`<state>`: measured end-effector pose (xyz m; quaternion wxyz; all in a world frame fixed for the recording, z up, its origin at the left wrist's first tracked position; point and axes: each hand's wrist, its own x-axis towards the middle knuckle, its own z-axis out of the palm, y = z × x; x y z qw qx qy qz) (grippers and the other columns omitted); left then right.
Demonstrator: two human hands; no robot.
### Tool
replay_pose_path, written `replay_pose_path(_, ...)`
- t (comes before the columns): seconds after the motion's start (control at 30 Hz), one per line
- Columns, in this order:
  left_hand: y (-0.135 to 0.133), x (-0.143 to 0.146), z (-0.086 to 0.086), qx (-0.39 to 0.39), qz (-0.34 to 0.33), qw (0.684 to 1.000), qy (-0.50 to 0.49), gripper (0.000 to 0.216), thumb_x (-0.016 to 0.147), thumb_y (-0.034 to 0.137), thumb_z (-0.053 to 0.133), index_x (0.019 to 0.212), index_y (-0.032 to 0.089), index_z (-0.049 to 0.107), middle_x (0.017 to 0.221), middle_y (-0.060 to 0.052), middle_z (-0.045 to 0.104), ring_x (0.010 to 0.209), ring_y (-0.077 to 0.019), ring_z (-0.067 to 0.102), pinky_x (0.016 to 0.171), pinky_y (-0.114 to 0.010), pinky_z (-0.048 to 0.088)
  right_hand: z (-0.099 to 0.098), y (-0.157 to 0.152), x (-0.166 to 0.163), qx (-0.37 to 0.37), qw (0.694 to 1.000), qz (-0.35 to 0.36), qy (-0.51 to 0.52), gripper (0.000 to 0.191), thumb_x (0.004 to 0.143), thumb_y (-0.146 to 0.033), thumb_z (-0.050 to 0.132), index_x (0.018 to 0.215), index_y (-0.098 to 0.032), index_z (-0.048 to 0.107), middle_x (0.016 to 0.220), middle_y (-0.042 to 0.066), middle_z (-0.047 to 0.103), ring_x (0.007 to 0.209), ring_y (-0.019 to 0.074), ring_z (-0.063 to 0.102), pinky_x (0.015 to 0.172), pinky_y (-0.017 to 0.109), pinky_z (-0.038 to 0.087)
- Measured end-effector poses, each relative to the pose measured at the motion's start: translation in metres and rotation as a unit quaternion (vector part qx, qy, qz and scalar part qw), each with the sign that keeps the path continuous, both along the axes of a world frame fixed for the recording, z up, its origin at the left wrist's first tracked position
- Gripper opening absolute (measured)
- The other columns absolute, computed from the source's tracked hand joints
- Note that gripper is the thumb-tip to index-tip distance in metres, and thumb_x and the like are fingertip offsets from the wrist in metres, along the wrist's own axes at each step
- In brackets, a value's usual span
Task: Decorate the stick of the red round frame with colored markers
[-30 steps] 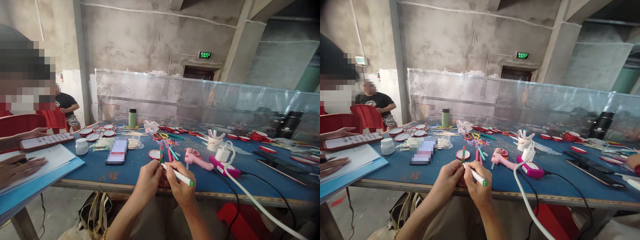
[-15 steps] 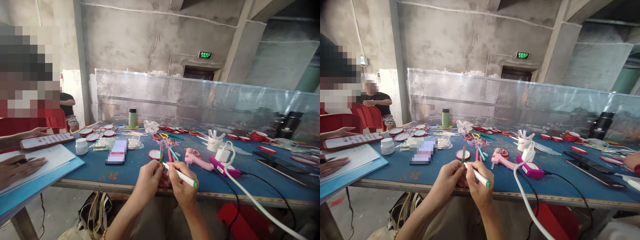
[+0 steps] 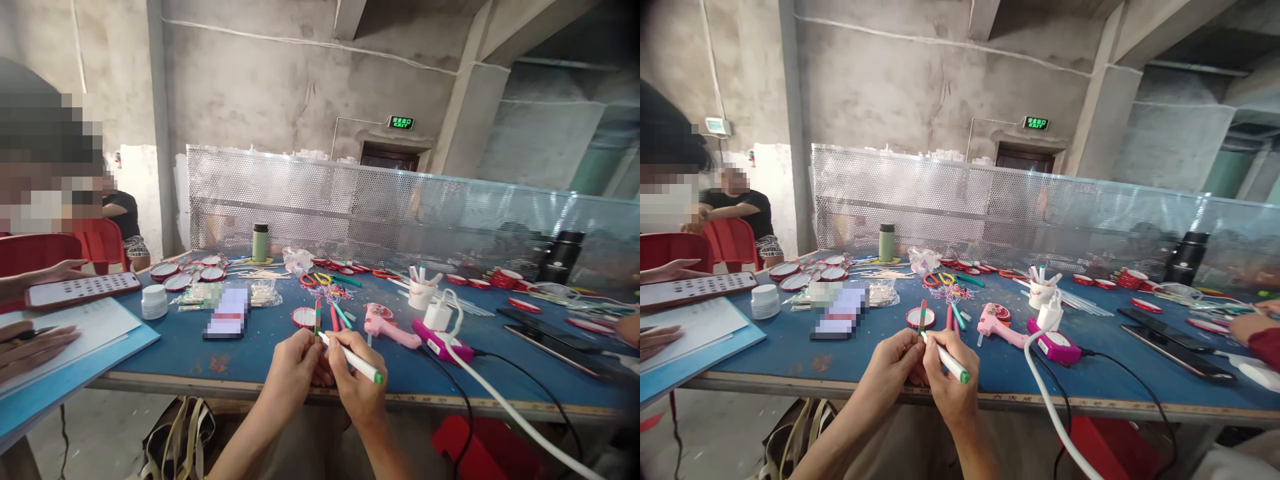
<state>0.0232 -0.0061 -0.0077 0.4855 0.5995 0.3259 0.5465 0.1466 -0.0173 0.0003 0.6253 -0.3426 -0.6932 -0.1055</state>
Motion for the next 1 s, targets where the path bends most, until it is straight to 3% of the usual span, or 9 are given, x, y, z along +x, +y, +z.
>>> replay_pose_path(1.0,0.0,-0.0005,-0.001,0.008,0.006,0.999,0.035,0.028,0.084,0.045,0.053,0.072,0.02,0.05,0.058,0.0,0.062,0.051,-0.0147,0.062,0.05,-0.023,0.05,-0.0008,0.0024,-0.0015,0.012,1.0,0.012,0.017,0.014,0.092,-0.017,0.056,0.085,-0.018,0.069,0.067,0.0,0.071,0.057,0.0118,0.067,0.06,0.019,0.054)
